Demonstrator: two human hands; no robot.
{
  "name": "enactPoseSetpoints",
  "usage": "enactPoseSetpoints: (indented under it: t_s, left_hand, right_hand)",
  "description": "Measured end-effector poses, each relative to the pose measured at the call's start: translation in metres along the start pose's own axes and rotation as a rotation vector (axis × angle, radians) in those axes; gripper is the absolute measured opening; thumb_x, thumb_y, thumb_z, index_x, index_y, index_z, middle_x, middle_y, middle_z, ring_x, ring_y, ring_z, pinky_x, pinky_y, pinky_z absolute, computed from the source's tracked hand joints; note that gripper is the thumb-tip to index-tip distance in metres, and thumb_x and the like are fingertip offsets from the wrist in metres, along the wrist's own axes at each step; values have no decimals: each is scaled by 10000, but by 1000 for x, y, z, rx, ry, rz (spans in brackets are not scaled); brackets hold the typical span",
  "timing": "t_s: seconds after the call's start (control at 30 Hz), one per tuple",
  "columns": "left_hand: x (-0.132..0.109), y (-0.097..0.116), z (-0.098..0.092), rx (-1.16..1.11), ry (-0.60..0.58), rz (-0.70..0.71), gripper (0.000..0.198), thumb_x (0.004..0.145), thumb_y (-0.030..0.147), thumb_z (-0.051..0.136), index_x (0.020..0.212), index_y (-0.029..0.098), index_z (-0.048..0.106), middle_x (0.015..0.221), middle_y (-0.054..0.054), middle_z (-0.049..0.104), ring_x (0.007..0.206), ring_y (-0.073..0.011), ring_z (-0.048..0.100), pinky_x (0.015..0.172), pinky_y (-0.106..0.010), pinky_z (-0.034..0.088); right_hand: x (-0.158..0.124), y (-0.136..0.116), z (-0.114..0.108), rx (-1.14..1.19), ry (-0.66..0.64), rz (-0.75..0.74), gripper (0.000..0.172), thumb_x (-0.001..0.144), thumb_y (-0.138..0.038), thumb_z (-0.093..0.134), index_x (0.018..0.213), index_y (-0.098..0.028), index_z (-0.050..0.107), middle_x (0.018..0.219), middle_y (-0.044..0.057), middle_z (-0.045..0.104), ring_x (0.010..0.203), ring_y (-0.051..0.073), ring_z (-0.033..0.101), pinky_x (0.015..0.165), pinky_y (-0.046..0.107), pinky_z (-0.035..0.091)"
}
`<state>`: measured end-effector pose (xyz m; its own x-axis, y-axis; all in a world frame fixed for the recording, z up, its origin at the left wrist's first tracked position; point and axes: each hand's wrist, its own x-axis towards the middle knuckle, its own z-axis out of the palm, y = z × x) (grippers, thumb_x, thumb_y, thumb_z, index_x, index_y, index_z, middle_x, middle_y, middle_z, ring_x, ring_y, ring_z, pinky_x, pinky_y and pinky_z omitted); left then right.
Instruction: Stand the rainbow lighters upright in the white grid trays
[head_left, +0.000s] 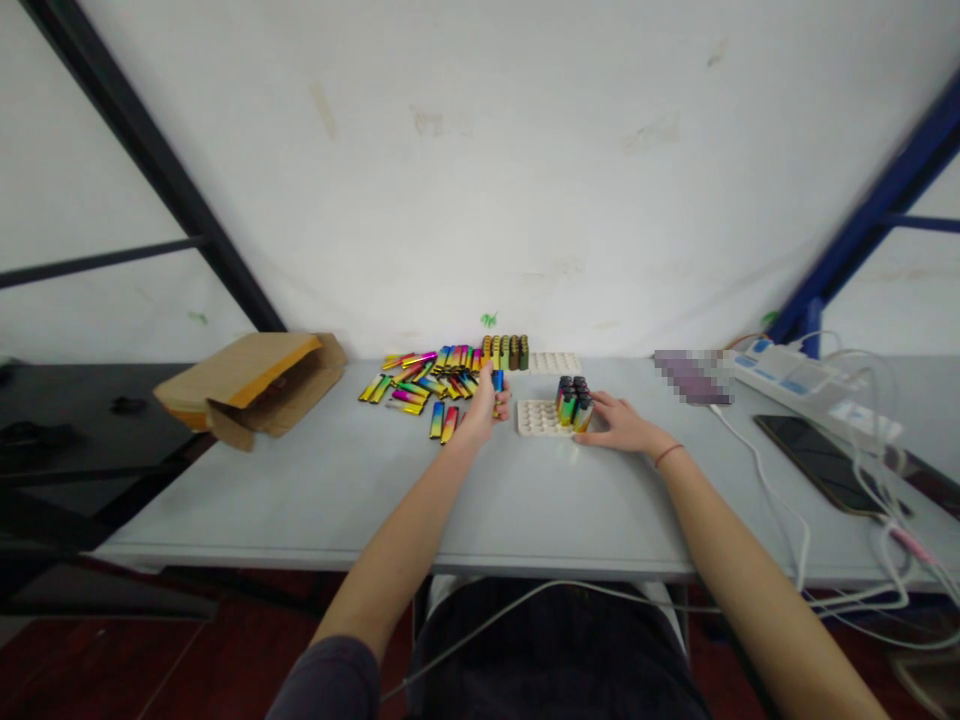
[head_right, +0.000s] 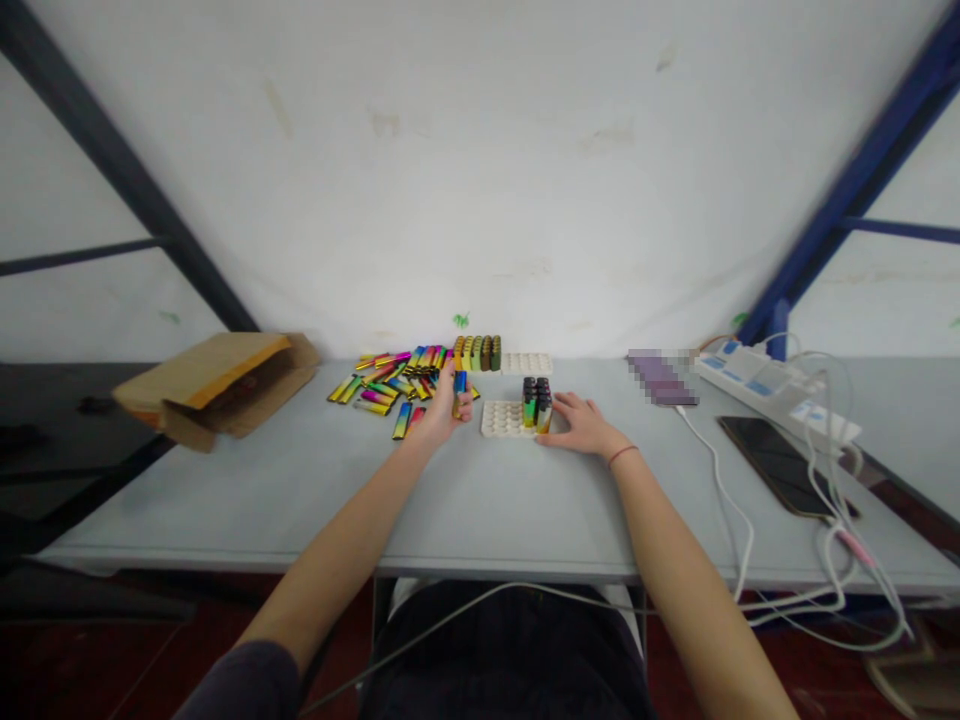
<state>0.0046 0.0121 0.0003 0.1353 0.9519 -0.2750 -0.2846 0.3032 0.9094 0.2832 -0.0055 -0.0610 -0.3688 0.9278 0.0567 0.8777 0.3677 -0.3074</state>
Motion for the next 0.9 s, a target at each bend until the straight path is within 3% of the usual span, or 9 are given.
enactPoseSetpoints:
  t_s: [0.13, 0.27, 0.37, 0.5, 0.73, 0.9]
  left_hand:
    - [-2, -6, 6, -92, 33, 2, 574, 936, 706, 404, 612, 236, 354, 457, 106, 211, 359, -55, 151, 379, -190, 151]
    - [-4, -9, 12, -163, 74, 27, 481, 994, 492, 341, 588, 233, 320, 447, 97, 194, 352, -59, 110, 368, -190, 107]
    - [-5, -9, 15, -209, 96, 44, 462, 999, 443, 332, 588, 232, 319, 445, 95, 194, 350, -60, 118, 368, -188, 100]
    - [-6, -11, 17, -230, 103, 41, 493, 1004, 486, 332, 581, 233, 319, 439, 92, 193, 346, -62, 126, 365, -191, 95]
    - [-6, -20, 17, -225, 38, 33, 590, 936, 711, 389, 586, 237, 353, 438, 100, 204, 345, -58, 150, 348, -185, 136]
    - [-8, -17, 18, -235, 34, -12, 553, 951, 642, 375, 576, 237, 339, 426, 99, 190, 332, -56, 129, 341, -183, 114]
  right_hand:
    - [0, 0, 0, 0, 6, 2, 906, 827, -752, 664, 1531, -195, 545, 1627, 198, 471, 1495, 441, 430, 1229, 626, 321]
    - [0, 0, 1, 15, 16, 14, 916, 810, -778, 663, 1525, -215, 556, 1626, 177, 478, 1500, 437, 425, 1245, 614, 304]
    - [0, 1, 1, 21, 11, 10, 940, 804, -787, 659, 1534, -205, 548, 1624, 188, 478, 1494, 445, 428, 1244, 630, 297]
    - [0, 1, 1, 20, -4, 16, 949, 810, -782, 651, 1544, -192, 533, 1628, 206, 468, 1503, 452, 414, 1246, 655, 274]
    - [0, -1, 1, 33, -8, 29, 935, 817, -766, 656, 1558, -214, 515, 1649, 203, 441, 1525, 459, 380, 1243, 695, 246]
    - [0, -1, 1, 28, 5, 25, 954, 804, -774, 666, 1550, -195, 527, 1637, 209, 455, 1519, 456, 390, 1249, 673, 255]
